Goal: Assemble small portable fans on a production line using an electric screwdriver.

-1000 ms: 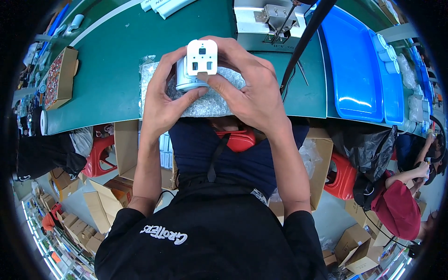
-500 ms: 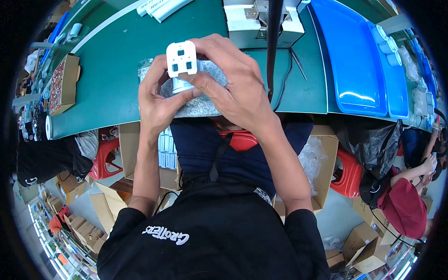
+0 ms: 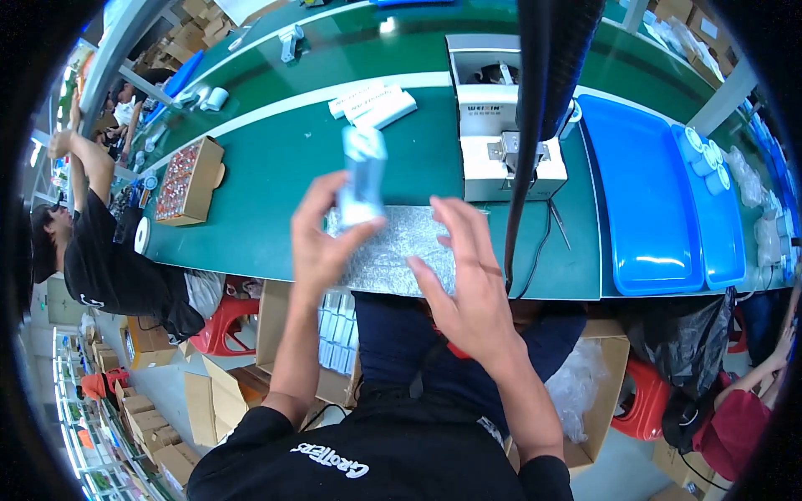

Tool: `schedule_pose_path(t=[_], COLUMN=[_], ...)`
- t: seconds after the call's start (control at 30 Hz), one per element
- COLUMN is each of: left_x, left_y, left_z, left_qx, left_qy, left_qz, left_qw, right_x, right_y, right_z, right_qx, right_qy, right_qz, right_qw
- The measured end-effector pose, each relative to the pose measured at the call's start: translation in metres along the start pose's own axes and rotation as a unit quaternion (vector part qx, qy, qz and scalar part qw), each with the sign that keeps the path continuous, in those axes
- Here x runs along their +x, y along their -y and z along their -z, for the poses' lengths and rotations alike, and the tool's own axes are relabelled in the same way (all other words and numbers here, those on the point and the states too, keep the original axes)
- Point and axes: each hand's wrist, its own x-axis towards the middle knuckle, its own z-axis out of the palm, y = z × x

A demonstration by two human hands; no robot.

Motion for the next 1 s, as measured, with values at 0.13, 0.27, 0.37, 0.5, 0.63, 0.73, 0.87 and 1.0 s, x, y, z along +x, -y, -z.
schedule_pose_path(t=[0.13, 0.27, 0.37, 0.5, 0.63, 0.73, 0.87, 1.0], left_x=[0.038, 0.064, 0.092, 0.121, 0.144, 0.151, 0.143, 0.119], left_y=[0.023, 0.031, 0.026, 0.040, 0.072, 0.079, 0.088, 0.046], left_z=[0.081, 0.125, 0.107, 0.051, -0.007, -0.023, -0.010, 0.000], left_qx=[0.249, 0.443, 0.405, 0.351, 0.461, 0.512, 0.523, 0.256], left_qy=[0.023, 0.164, 0.252, 0.154, 0.128, 0.114, 0.149, 0.129], left_qz=[0.006, -0.029, -0.003, -0.071, -0.123, -0.167, -0.155, -0.029], left_qw=[0.968, 0.881, 0.879, 0.921, 0.869, 0.835, 0.825, 0.958], right_x=[-0.019, -0.017, -0.001, 0.089, 0.148, 0.169, 0.182, 0.175], right_y=[0.028, 0.037, 0.022, -0.042, -0.113, -0.129, -0.117, -0.140], right_z=[0.067, 0.131, 0.163, 0.209, 0.224, 0.210, 0.153, 0.201], right_qx=[0.065, 0.094, -0.030, -0.135, -0.422, -0.442, -0.433, -0.423], right_qy=[0.159, 0.145, -0.068, -0.028, -0.008, 0.077, 0.177, 0.065], right_qz=[0.023, 0.018, -0.039, -0.094, -0.062, -0.001, -0.001, 0.130], right_qw=[0.985, 0.985, 0.996, 0.986, 0.905, 0.894, 0.884, 0.894])
